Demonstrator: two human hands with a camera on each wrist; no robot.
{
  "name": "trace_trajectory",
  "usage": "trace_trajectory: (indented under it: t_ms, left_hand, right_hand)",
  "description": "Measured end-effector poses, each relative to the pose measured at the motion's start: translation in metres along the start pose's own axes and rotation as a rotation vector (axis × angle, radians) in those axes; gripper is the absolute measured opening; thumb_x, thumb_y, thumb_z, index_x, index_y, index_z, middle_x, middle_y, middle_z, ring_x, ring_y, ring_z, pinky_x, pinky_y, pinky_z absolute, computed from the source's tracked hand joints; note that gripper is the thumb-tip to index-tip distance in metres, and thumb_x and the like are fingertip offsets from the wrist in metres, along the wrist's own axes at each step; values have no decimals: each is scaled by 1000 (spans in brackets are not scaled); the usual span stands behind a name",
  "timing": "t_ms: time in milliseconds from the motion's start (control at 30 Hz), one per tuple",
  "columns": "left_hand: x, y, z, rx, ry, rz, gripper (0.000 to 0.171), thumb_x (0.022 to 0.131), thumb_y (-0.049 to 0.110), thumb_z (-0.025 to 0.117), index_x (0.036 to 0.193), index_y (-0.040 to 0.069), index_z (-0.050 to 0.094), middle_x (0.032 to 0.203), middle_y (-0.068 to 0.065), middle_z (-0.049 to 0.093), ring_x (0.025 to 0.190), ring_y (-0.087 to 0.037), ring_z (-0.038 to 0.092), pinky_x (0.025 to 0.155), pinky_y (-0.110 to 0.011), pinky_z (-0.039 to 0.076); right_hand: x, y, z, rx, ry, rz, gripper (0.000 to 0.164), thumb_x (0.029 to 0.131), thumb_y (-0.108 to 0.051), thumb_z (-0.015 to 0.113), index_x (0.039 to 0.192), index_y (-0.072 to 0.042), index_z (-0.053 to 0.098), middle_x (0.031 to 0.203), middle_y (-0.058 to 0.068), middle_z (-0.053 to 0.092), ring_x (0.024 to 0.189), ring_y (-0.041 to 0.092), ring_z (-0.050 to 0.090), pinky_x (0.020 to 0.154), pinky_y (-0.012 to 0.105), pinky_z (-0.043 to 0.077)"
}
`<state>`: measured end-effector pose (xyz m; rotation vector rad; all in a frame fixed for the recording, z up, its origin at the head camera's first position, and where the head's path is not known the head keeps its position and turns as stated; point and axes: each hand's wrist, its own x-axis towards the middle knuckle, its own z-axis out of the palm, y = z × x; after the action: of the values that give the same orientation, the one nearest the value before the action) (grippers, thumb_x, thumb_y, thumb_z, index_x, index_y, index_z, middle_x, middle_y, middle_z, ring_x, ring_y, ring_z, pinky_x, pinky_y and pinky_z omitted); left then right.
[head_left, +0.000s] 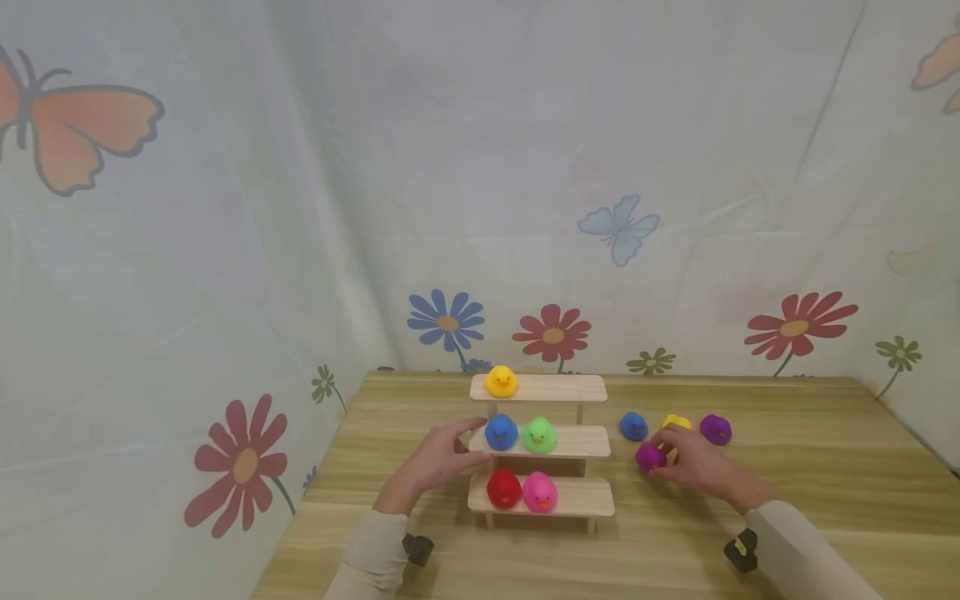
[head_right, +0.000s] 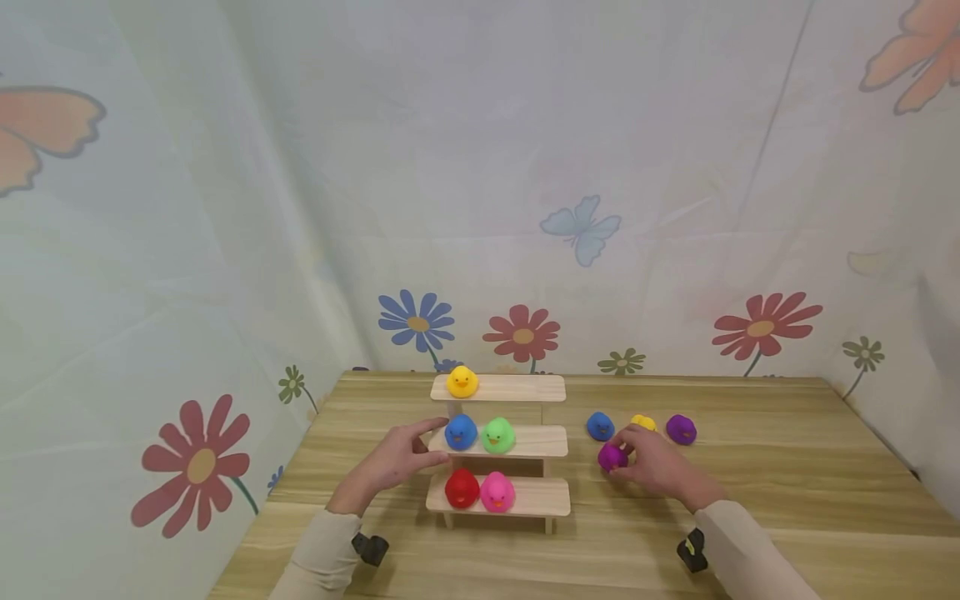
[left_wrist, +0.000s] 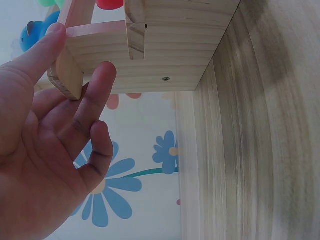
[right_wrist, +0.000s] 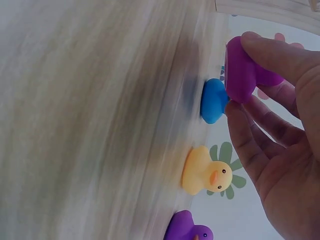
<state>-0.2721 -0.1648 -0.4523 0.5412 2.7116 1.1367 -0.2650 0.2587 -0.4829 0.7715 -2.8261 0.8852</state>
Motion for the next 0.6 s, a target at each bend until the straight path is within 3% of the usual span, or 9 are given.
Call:
trace_trajectory:
  t_ms: [600]
  left_hand:
    - [-1,1,0,-10,-4,-11,64,81,43,70,138,23,48,114,0,60,78,-16,57,63,-29,51]
  right_hand:
    - [1,7,9,-53,14,13,27,72,-18,81,92,-12,64,88,-4,61,77,14,60,67,26,50]
